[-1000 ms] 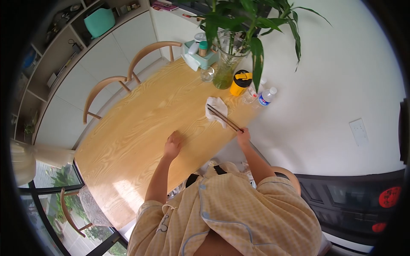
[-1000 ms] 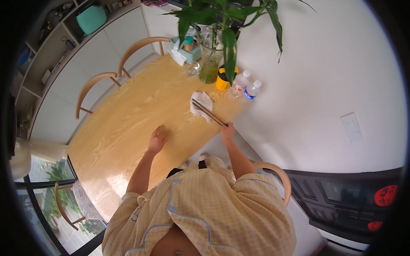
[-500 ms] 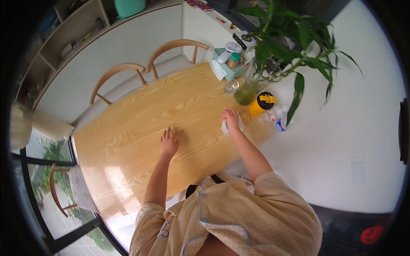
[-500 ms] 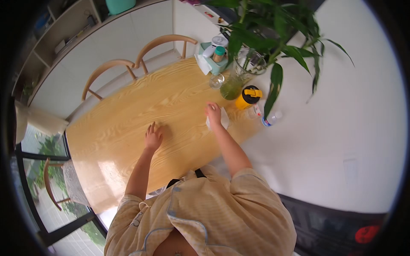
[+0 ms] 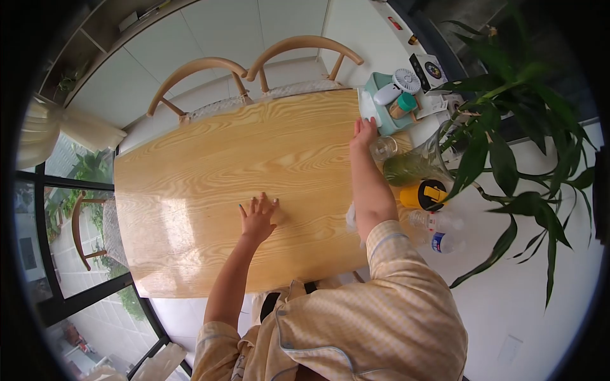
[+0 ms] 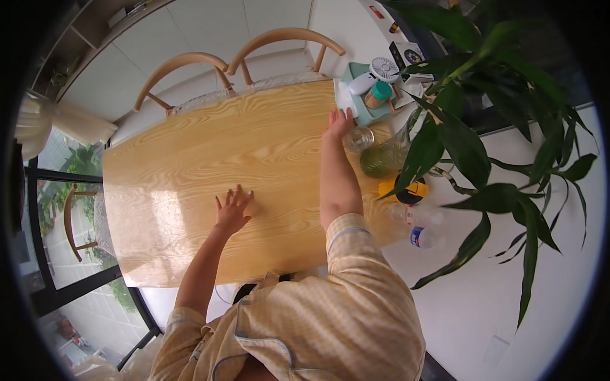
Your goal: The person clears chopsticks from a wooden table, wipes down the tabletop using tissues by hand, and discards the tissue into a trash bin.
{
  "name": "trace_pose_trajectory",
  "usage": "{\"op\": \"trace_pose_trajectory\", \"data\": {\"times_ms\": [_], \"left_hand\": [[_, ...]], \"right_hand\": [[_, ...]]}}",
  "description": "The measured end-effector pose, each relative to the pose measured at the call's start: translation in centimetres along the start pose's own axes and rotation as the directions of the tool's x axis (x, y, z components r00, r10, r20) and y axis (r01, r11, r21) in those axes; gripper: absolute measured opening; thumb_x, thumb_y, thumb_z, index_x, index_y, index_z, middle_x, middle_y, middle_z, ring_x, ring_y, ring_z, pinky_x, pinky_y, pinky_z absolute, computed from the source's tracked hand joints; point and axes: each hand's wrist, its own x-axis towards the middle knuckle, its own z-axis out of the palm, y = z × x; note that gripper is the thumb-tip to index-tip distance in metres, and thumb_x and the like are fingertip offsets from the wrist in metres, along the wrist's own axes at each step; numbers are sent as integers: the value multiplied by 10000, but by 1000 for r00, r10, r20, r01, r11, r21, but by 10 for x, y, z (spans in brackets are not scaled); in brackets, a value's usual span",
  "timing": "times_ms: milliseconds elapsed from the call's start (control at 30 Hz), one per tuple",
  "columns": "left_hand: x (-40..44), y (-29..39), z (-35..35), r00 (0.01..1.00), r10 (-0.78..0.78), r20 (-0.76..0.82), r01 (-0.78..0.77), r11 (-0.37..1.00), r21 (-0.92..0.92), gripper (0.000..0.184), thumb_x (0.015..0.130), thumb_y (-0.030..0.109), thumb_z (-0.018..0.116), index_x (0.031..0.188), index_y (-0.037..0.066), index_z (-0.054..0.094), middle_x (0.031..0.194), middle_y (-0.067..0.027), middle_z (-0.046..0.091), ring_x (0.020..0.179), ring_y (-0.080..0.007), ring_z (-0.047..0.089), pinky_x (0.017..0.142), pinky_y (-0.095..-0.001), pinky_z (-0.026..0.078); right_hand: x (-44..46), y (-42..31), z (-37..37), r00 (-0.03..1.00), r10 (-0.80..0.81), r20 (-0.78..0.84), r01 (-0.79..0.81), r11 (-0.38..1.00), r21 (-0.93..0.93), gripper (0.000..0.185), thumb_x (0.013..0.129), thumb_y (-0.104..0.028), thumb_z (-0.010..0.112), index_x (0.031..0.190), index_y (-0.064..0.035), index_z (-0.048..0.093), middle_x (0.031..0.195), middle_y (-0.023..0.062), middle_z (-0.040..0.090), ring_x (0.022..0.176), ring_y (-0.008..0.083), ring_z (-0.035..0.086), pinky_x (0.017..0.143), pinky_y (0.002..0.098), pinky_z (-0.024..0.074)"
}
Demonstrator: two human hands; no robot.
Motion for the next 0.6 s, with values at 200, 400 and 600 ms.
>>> {"op": "trace_pose_trajectory", "data": {"times_ms": [200,400,600], "left_hand": [[-1,-1,0,1000,1,19,-1,1000,-22,708,727,352,627,1323,282,252,1427,-77,60,1288,-326,146,960,-629,143],[0,-1,1,1000,2,17,-2,1000,-19,714,729,352,621,1328,287,238,1427,-82,65,1289,-334,144,957,-633,136],[0,-1,0,1000,2,15,-2,1000,-17,730,724,364,621,1332,294,224,1426,-86,69,1286,-337,154,948,-645,138]], "right_hand": [[-9,19,-4,992,-118,-36,122,985,120,259,753,72,518,1010,34,503,1016,105,492,871,220,534,797,312,476],[-86,62,-23,953,193,232,-164,977,-137,241,764,42,509,1004,33,505,885,107,546,782,211,567,732,299,495],[-128,51,-7,763,598,245,-481,779,-402,113,755,-189,574,804,-102,521,695,22,534,531,137,489,438,229,399]]}}
